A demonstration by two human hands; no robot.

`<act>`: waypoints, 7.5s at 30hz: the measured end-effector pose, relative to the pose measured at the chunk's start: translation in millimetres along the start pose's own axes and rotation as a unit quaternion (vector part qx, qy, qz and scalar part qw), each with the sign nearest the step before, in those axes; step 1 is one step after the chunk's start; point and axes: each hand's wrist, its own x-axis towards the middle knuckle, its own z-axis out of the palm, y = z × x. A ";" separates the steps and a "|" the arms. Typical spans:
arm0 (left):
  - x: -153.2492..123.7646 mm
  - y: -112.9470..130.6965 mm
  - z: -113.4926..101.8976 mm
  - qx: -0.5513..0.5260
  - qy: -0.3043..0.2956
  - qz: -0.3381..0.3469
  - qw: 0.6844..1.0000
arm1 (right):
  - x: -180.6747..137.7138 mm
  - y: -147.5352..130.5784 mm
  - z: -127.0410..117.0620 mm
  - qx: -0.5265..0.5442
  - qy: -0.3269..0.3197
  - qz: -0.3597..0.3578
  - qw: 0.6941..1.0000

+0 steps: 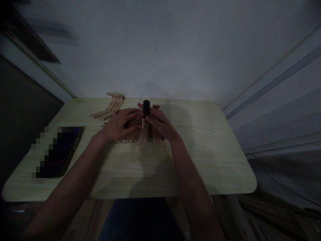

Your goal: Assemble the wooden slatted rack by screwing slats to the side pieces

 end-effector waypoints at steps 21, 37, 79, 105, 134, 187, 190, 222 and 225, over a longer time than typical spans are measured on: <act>0.1 1.9 -2.4 0.002 -0.021 -0.020 1.000 | 4.0 1.8 5.6 -0.015 0.070 0.029 0.997; -0.1 0.2 -1.2 -0.003 -0.014 -0.007 1.000 | 4.9 9.5 2.0 -0.053 0.084 0.030 0.995; 0.0 1.5 -2.2 -0.001 -0.014 -0.017 1.000 | 4.8 -0.1 -3.1 -0.058 -0.019 0.015 0.998; 0.0 -2.2 1.0 0.011 -0.008 -0.007 1.000 | 5.0 3.8 -2.4 -0.073 -0.049 -0.015 0.996; -0.4 -0.6 0.2 0.005 -0.005 -0.008 1.000 | 3.6 2.1 -2.8 -0.016 -0.025 0.000 1.000; 0.0 2.2 -2.9 0.009 -0.017 -0.015 1.000 | 3.9 8.8 0.9 0.004 0.015 0.064 0.998; -0.2 0.7 -1.8 0.007 -0.012 -0.009 1.000 | 4.0 9.6 2.0 0.010 0.026 0.061 0.998; 0.9 2.1 -2.5 -0.003 -0.015 -0.014 1.000 | 1.7 9.8 -7.0 0.034 -0.002 0.043 0.998; 1.0 2.6 -2.9 -0.002 -0.018 -0.015 1.000 | 1.8 9.3 -4.9 0.042 0.013 0.057 0.997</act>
